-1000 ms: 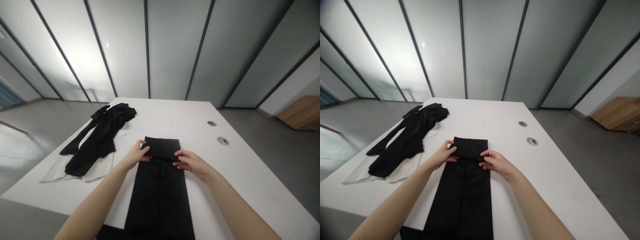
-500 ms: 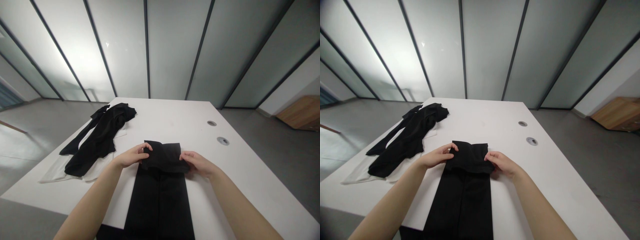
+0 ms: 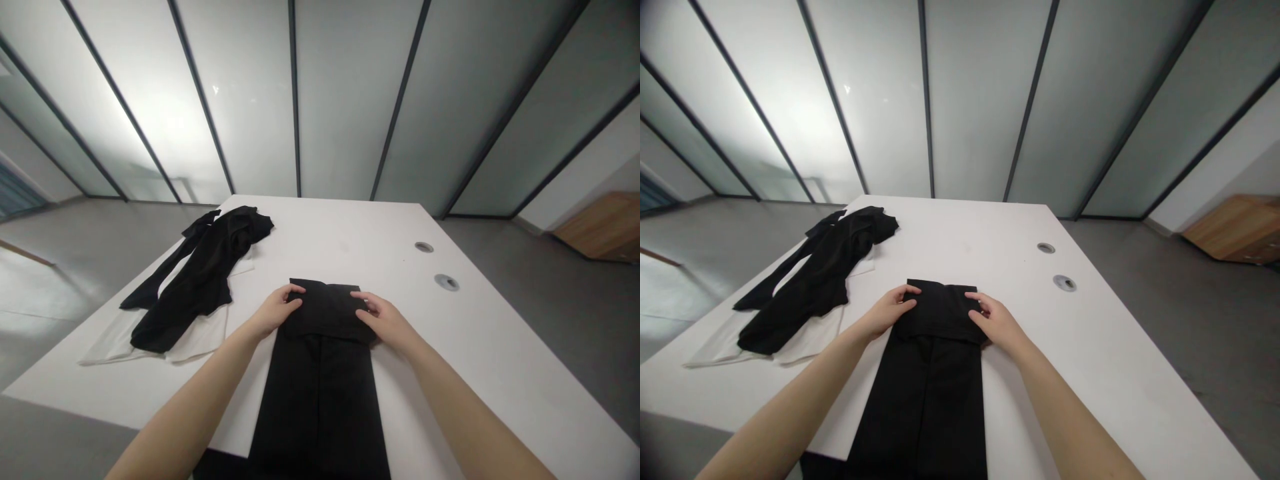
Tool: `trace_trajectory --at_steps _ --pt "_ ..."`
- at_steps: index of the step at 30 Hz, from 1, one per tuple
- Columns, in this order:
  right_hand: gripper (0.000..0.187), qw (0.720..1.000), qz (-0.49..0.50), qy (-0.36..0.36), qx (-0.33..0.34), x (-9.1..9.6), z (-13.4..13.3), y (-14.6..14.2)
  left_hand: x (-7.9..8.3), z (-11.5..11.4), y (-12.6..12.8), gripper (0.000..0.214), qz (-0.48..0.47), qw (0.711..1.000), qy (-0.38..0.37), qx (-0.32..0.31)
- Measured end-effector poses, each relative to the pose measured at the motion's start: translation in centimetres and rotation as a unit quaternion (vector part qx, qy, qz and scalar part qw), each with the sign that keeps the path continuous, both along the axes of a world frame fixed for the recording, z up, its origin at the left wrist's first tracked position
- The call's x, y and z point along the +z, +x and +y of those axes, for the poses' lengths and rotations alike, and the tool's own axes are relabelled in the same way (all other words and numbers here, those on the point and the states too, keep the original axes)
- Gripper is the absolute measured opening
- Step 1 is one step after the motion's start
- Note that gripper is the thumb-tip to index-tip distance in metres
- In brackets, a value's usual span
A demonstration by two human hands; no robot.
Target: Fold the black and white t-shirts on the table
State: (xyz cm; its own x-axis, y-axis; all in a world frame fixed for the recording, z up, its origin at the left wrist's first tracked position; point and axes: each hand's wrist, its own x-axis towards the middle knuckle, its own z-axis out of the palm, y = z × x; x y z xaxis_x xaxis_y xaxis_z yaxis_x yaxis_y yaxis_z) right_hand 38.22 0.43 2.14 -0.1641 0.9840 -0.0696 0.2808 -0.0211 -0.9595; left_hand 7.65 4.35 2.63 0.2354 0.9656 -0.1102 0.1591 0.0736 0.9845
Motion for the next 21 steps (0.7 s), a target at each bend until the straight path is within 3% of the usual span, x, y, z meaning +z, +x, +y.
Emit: trace_trajectory --at_steps 2,5,7,9,13,16,18,21 --pt "0.052 0.996 0.066 -0.056 0.022 0.7 -0.4 0.1 1.0 -0.2 -0.3 0.03 -0.066 0.997 -0.037 -0.021" --pt "0.06 0.974 0.135 -0.149 0.106 2.1 -1.4 0.6 2.9 -0.7 -1.6 0.037 -0.141 0.979 -0.113 -0.094" --pt "0.061 0.951 0.134 -0.226 0.163 2.5 -1.9 0.9 3.8 -1.0 -2.4 0.044 -0.144 0.964 -0.165 -0.151" --pt "0.057 0.944 0.106 -0.264 0.168 2.3 -2.0 0.9 4.0 -1.1 -2.8 0.047 -0.115 0.953 -0.205 -0.188" --pt "0.044 0.985 0.065 -0.15 0.05 0.6 -1.1 0.0 2.7 -0.8 -2.2 0.042 -0.038 0.97 -0.194 -0.139" --pt "0.043 0.994 0.086 -0.063 0.006 -0.1 -0.5 -0.6 1.5 -0.6 -1.2 0.04 -0.07 0.981 -0.159 -0.084" --pt "0.048 0.991 0.127 -0.051 0.0 -0.1 -0.5 -1.0 1.0 -0.5 -0.6 0.041 -0.121 0.981 -0.139 -0.062" --pt "0.074 0.974 0.209 -0.085 -0.007 0.2 -0.6 -1.6 0.4 -0.5 0.1 0.046 -0.19 0.973 -0.126 -0.034"
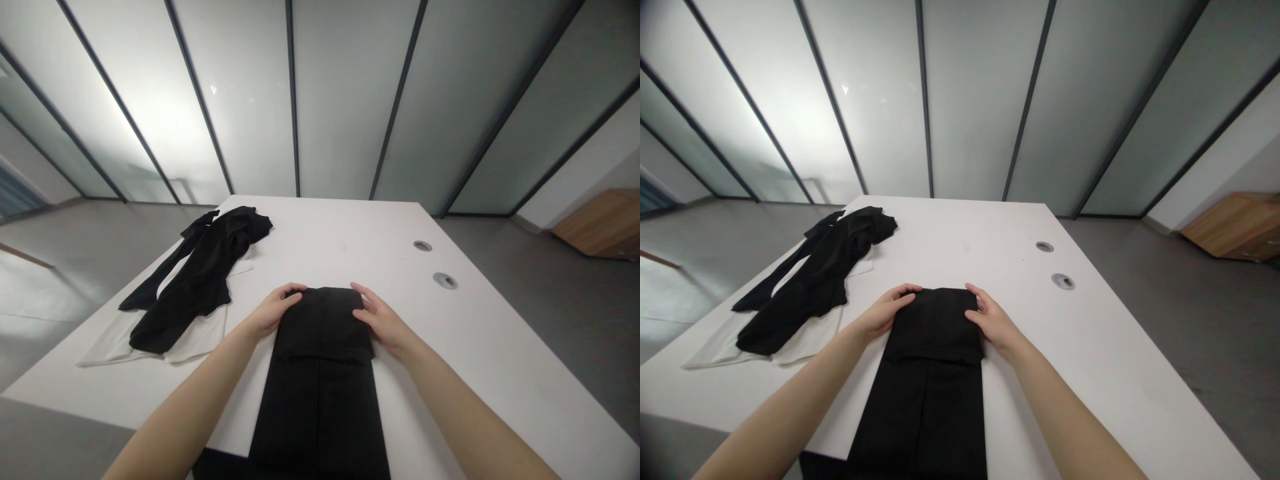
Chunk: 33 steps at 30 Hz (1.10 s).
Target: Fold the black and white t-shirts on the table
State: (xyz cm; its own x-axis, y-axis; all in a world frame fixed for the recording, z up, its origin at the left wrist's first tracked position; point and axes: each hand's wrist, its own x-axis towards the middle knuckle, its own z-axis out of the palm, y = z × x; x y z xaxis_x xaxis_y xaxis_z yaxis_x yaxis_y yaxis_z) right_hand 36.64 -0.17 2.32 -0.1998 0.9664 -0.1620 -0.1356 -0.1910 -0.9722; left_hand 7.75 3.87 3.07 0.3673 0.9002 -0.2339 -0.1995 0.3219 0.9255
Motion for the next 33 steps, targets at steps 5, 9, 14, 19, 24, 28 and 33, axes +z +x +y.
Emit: trace_trajectory --at_steps 5,9,14,19,24,28,33 --pt "0.097 0.996 0.064 0.039 -0.048 -0.4 0.4 -0.7 -0.2 0.2 0.4 0.056 -0.064 0.995 0.051 0.06" --pt "0.091 0.992 0.082 0.068 -0.061 -0.9 0.9 -0.7 -0.2 0.2 0.4 0.055 -0.083 0.99 0.087 0.07" --pt "0.096 0.998 0.061 0.008 -0.026 -0.2 0.4 -0.8 -0.4 0.1 0.3 0.054 -0.065 0.998 0.01 0.009" --pt "0.108 0.984 0.114 -0.082 0.107 1.3 -0.9 0.7 0.8 0.0 -1.1 0.044 -0.038 0.998 -0.02 -0.047" --pt "0.071 0.956 0.056 -0.177 0.225 1.5 -1.2 2.8 1.7 -0.2 -2.8 0.036 0.009 0.981 -0.099 -0.167" --pt "0.052 0.98 0.043 -0.157 0.112 1.0 -0.4 2.0 0.9 0.0 -2.1 0.037 0.006 0.989 -0.08 -0.12" --pt "0.084 0.993 0.07 -0.094 -0.011 -0.6 0.8 0.2 -0.3 0.4 -0.3 0.047 -0.054 0.998 -0.008 0.025"
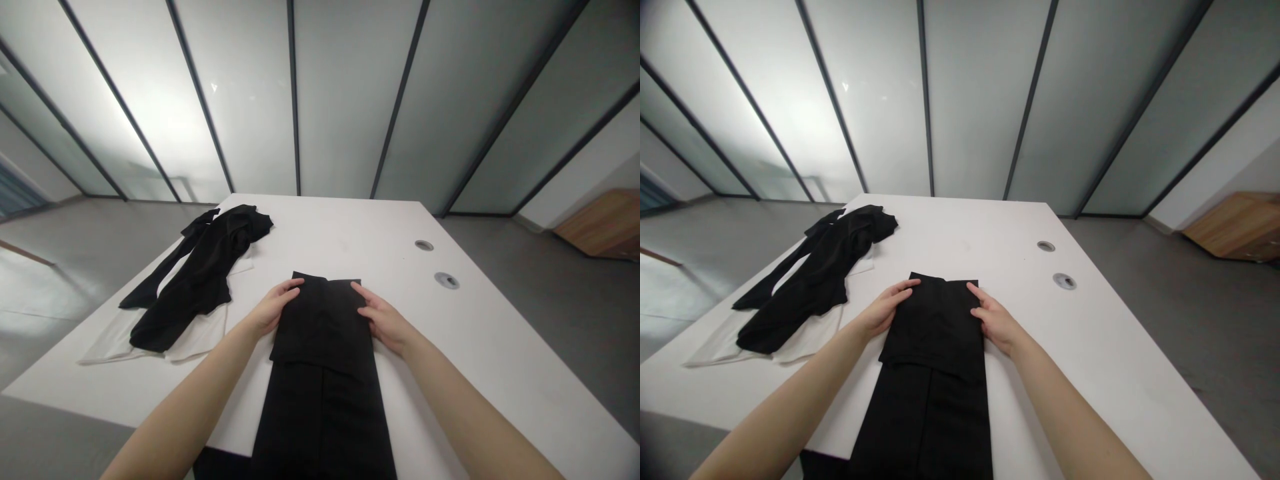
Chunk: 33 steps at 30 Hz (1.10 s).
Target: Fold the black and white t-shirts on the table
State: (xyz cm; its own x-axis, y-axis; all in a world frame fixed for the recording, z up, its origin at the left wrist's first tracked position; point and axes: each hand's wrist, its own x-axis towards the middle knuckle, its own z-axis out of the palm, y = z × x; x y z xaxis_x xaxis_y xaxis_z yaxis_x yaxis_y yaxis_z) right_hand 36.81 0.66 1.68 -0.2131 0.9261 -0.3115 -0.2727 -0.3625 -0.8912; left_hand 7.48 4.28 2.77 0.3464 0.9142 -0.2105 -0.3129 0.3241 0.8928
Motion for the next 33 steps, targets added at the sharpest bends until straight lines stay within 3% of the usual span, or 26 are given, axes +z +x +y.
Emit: trace_trajectory --at_steps 4,8,10,12,15,19,23,26,30,33 --pt "0.101 0.994 0.037 0.097 -0.03 -0.9 0.5 -0.5 -0.1 0.0 0.4 0.066 -0.053 0.997 0.045 0.036" --pt "0.099 0.985 0.048 0.155 -0.052 -0.8 0.6 -0.4 -0.1 -0.1 0.3 0.076 -0.078 0.988 0.107 0.074" --pt "0.093 0.982 0.037 0.173 -0.069 -0.7 0.6 -0.3 -0.2 -0.1 0.4 0.076 -0.078 0.99 0.096 0.067" --pt "0.091 0.984 0.019 0.162 -0.071 -0.5 0.5 -0.3 -0.4 -0.1 0.4 0.074 -0.071 0.995 0.057 0.04" --pt "0.101 0.993 -0.012 0.104 -0.052 0.1 0.1 -0.1 -0.3 -0.3 0.4 0.065 -0.059 0.998 0.005 -0.009" --pt "0.115 0.998 -0.028 0.05 0.0 1.5 -1.0 0.6 0.4 -0.6 0.0 0.052 -0.047 0.998 0.0 -0.047" --pt "0.106 0.997 -0.007 0.035 0.071 2.5 -1.6 1.7 0.6 -0.7 -0.4 0.051 -0.046 0.995 -0.029 -0.078" --pt "0.092 0.997 -0.012 0.03 0.067 2.0 -1.2 1.9 0.1 -0.4 -0.1 0.05 -0.051 0.996 -0.042 -0.065" --pt "0.073 0.999 -0.018 0.04 -0.018 0.4 0.0 1.2 -0.8 0.4 0.7 0.044 -0.062 0.998 -0.024 -0.003" --pt "0.076 0.997 -0.013 0.059 -0.039 -0.6 0.6 0.7 -1.4 1.2 0.9 0.052 -0.071 0.997 -0.011 0.027"
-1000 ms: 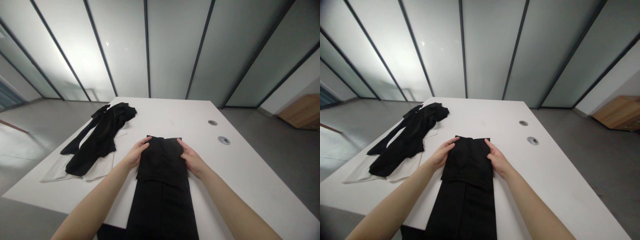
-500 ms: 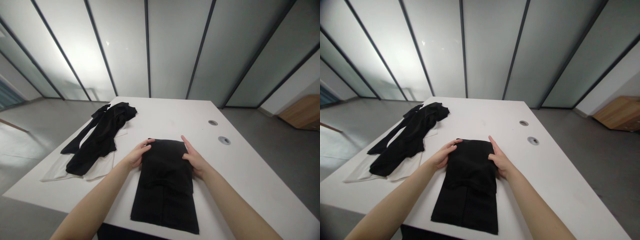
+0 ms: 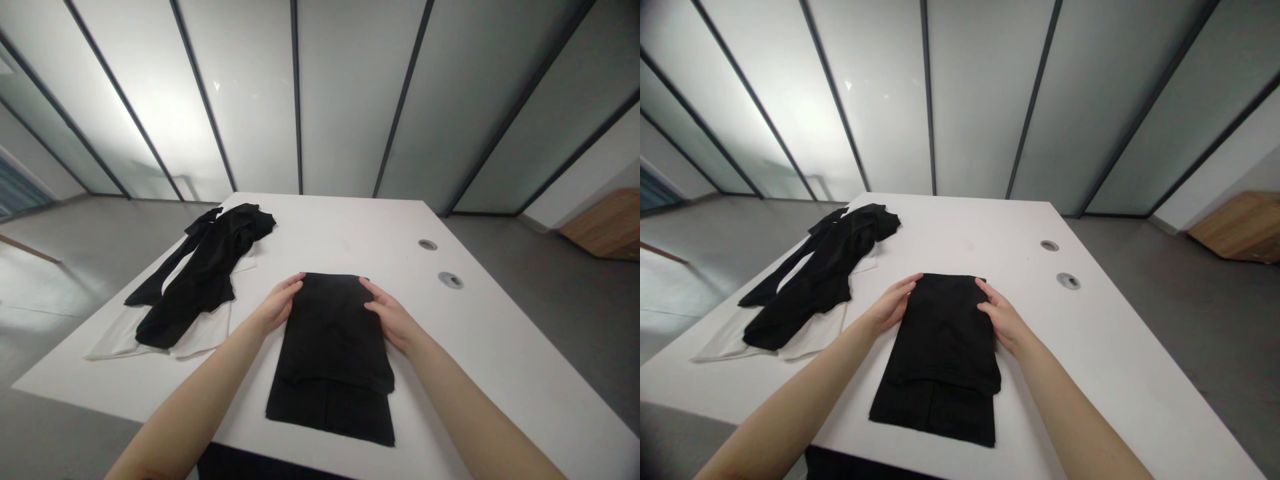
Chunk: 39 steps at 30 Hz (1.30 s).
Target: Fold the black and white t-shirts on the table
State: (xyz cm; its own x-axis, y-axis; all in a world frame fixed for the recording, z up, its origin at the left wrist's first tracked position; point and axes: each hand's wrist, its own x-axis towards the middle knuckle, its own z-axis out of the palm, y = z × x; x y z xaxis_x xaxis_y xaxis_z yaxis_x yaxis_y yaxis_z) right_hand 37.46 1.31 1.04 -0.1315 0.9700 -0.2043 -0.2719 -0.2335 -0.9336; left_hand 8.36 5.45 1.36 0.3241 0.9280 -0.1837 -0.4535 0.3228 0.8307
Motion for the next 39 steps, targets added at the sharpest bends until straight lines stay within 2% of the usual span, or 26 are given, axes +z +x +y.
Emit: trace_trajectory --at_steps 5,7,13,16,18,20,22,23,25,27,29,30,31,33,35,37,39 --pt "0.094 0.999 0.006 0.037 -0.026 0.0 0.1 -0.4 -0.5 0.8 -0.3 0.061 0.009 0.997 0.024 0.073" --pt "0.097 1.0 -0.004 0.024 -0.01 0.4 -0.2 -0.3 -0.2 0.8 -0.6 0.06 0.014 0.998 0.014 0.064" --pt "0.094 0.991 -0.019 -0.081 0.101 2.8 -1.8 1.6 1.6 0.0 -2.0 0.048 0.039 0.998 -0.005 -0.047" --pt "0.084 0.973 -0.042 -0.118 0.194 4.2 -2.5 2.7 2.5 -0.3 -3.2 0.046 0.099 0.989 -0.041 -0.105" --pt "0.074 0.951 -0.069 -0.137 0.268 4.8 -2.8 3.1 3.0 -0.6 -4.1 0.046 0.152 0.973 -0.062 -0.164" --pt "0.061 0.931 -0.107 -0.151 0.314 4.7 -2.9 3.1 3.4 -0.9 -4.8 0.046 0.212 0.943 -0.062 -0.247" --pt "0.049 0.926 -0.135 -0.155 0.316 3.9 -2.8 2.6 3.4 -1.2 -4.9 0.045 0.262 0.913 -0.044 -0.311" --pt "0.045 0.933 -0.135 -0.15 0.299 3.4 -2.6 2.2 3.3 -1.3 -4.6 0.044 0.277 0.907 -0.028 -0.316" --pt "0.044 0.959 -0.11 -0.124 0.229 2.2 -2.2 1.3 2.7 -1.2 -3.6 0.042 0.281 0.926 0.014 -0.252" --pt "0.048 0.986 -0.071 -0.077 0.126 1.4 -1.7 0.6 2.0 -0.9 -2.4 0.043 0.27 0.953 0.053 -0.127" --pt "0.053 0.997 -0.041 -0.045 0.053 1.2 -1.4 0.5 1.6 -0.6 -1.9 0.044 0.264 0.962 0.058 -0.034" --pt "0.054 0.998 -0.032 -0.044 0.045 1.3 -1.3 0.6 1.6 -0.5 -1.9 0.045 0.265 0.963 0.046 -0.025" --pt "0.054 0.997 -0.029 -0.052 0.058 1.6 -1.4 1.0 1.8 -0.5 -2.1 0.045 0.269 0.962 0.028 -0.044" --pt "0.048 0.987 -0.044 -0.094 0.124 2.3 -1.6 1.9 2.6 -1.0 -3.1 0.047 0.279 0.948 -0.011 -0.152" --pt "0.038 0.966 -0.075 -0.14 0.205 2.8 -2.2 2.7 3.6 -1.6 -4.1 0.05 0.288 0.911 -0.033 -0.293" --pt "0.032 0.942 -0.099 -0.171 0.271 3.0 -2.7 3.0 4.5 -2.3 -4.7 0.049 0.288 0.87 -0.033 -0.4" --pt "0.032 0.928 -0.11 -0.18 0.306 2.8 -3.0 2.7 4.7 -2.6 -4.6 0.044 0.286 0.851 -0.01 -0.441"
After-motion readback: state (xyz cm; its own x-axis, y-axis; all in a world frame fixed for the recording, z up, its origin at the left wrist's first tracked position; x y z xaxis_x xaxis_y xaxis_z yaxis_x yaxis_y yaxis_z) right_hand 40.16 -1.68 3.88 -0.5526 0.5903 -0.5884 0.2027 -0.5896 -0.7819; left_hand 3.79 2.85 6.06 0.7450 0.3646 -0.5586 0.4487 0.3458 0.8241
